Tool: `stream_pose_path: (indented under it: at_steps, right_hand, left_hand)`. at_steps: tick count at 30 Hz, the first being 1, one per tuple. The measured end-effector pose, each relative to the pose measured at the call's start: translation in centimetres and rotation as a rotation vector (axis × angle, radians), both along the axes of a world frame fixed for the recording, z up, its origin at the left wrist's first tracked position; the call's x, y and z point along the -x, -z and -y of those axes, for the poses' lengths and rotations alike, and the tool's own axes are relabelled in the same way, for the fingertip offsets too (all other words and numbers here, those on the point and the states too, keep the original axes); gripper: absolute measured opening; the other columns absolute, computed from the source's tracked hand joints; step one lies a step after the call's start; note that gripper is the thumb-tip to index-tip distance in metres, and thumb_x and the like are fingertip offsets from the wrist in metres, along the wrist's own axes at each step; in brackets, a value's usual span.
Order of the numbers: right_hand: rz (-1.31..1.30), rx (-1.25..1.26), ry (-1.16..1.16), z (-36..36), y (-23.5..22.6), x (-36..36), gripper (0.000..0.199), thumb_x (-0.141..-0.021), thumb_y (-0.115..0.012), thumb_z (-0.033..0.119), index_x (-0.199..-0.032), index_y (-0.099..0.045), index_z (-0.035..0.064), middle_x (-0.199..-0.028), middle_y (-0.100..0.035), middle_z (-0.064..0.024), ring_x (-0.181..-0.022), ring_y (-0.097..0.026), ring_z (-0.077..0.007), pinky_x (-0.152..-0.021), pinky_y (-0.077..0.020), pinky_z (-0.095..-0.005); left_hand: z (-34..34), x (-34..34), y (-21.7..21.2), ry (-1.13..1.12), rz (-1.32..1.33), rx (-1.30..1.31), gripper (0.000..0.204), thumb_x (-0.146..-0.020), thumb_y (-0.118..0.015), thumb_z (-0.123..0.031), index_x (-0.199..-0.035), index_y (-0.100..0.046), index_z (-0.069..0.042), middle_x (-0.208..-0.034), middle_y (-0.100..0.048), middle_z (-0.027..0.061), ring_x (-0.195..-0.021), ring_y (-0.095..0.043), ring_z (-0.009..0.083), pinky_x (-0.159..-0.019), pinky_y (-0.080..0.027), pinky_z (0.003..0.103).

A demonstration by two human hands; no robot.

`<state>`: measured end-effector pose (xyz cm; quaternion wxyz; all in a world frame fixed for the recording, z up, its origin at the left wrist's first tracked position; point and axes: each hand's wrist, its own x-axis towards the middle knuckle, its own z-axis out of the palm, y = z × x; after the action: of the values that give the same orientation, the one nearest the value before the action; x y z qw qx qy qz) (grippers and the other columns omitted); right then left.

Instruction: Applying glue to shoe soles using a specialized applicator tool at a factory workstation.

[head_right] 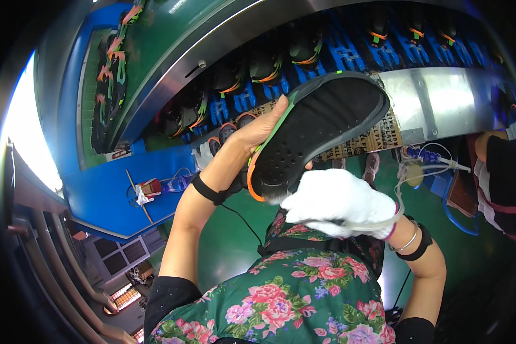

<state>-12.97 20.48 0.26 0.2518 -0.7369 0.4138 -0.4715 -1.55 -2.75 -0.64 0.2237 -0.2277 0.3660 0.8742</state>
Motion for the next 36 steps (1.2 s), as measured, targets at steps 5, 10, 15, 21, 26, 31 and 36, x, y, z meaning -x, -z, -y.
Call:
stream_pose_path:
  at_steps: [5, 10, 15, 21, 26, 31, 36]
  right_hand:
    - [0.223, -0.031, 0.103, 1.5, -0.8, 1.0, 0.026, -0.08, -0.081, 0.008, -0.106, -0.08, 0.0128, -0.105, -0.079, -0.0064, -0.086, -0.073, -0.0276, -0.087, -0.0569, -0.0417]
    - [0.623, -0.268, 0.275, 0.1, -1.9, 1.1, 0.018, -0.078, -0.082, 0.0, -0.095, -0.081, 0.0037, -0.099, -0.08, -0.0121, -0.084, -0.074, -0.0214, -0.08, -0.058, -0.0346]
    - [0.4, -0.173, 0.706, 0.5, -2.9, 2.3, 0.016, -0.077, -0.079, -0.005, -0.093, -0.079, -0.0001, -0.098, -0.079, -0.0152, -0.086, -0.074, -0.0228, -0.08, -0.0575, -0.0332]
    - [0.11, -0.068, 0.64, 0.5, -4.6, 2.3, 0.019, -0.074, -0.081, -0.003, -0.091, -0.08, 0.0063, -0.093, -0.078, -0.0102, -0.082, -0.072, -0.0233, -0.076, -0.0566, -0.0335]
    - [0.141, -0.075, 0.709, -0.8, -5.3, 1.2, 0.02, -0.075, -0.082, -0.003, -0.094, -0.078, 0.0042, -0.093, -0.078, -0.0115, -0.081, -0.071, -0.0242, -0.075, -0.0556, -0.0343]
    - [0.168, 0.005, 0.815, -1.0, -5.0, 1.2, 0.02, -0.077, -0.084, 0.003, -0.097, -0.081, 0.0051, -0.093, -0.079, -0.0091, -0.081, -0.072, -0.0232, -0.072, -0.0568, -0.0332]
    - [0.129, 0.138, 0.826, 0.4, -7.3, 1.6, 0.02, -0.073, -0.084, -0.004, -0.091, -0.079, 0.0036, -0.085, -0.076, -0.0108, -0.075, -0.072, -0.0246, -0.071, -0.0579, -0.0344]
  left_hand:
    - [-0.7, -0.7, 0.0, -0.194, 0.087, 0.119, 0.095, -0.093, -0.042, -0.08, -0.147, -0.052, -0.003, -0.128, -0.068, 0.022, -0.1, -0.076, 0.0295, -0.084, -0.066, 0.044]
    - [-1.6, -2.1, 1.5, -0.272, -0.111, -0.351, 0.086, -0.101, -0.036, -0.076, -0.141, -0.058, -0.003, -0.116, -0.073, 0.0187, -0.092, -0.076, 0.0302, -0.078, -0.065, 0.048]
    - [-5.7, -3.4, 3.0, -0.514, -0.054, -0.181, 0.043, -0.111, -0.046, -0.031, -0.137, -0.06, -0.001, -0.125, -0.071, 0.0147, -0.107, -0.072, 0.0258, -0.097, -0.059, 0.043]
    - [-7.1, -4.8, 3.5, -0.438, -0.091, 0.132, 0.04, -0.109, -0.053, -0.026, -0.139, -0.059, 0.0, -0.132, -0.067, 0.0172, -0.116, -0.068, 0.0296, -0.102, -0.055, 0.048]
    - [-6.8, -5.2, 3.2, -0.719, -0.038, -0.48, 0.047, -0.107, -0.057, -0.032, -0.143, -0.055, -0.002, -0.127, -0.069, 0.0187, -0.098, -0.075, 0.0292, -0.088, -0.065, 0.043]
    - [-7.2, -4.7, -0.9, -0.719, -0.32, -0.822, 0.086, -0.099, -0.046, -0.07, -0.159, -0.04, -0.009, -0.159, -0.042, 0.0271, -0.144, -0.047, 0.0427, -0.107, -0.05, 0.065]
    - [-7.7, -4.8, 3.0, -0.694, -0.53, -0.729, 0.083, -0.09, -0.061, -0.047, -0.158, -0.041, -0.004, -0.151, -0.052, 0.027, -0.128, -0.062, 0.0434, -0.112, -0.047, 0.063]
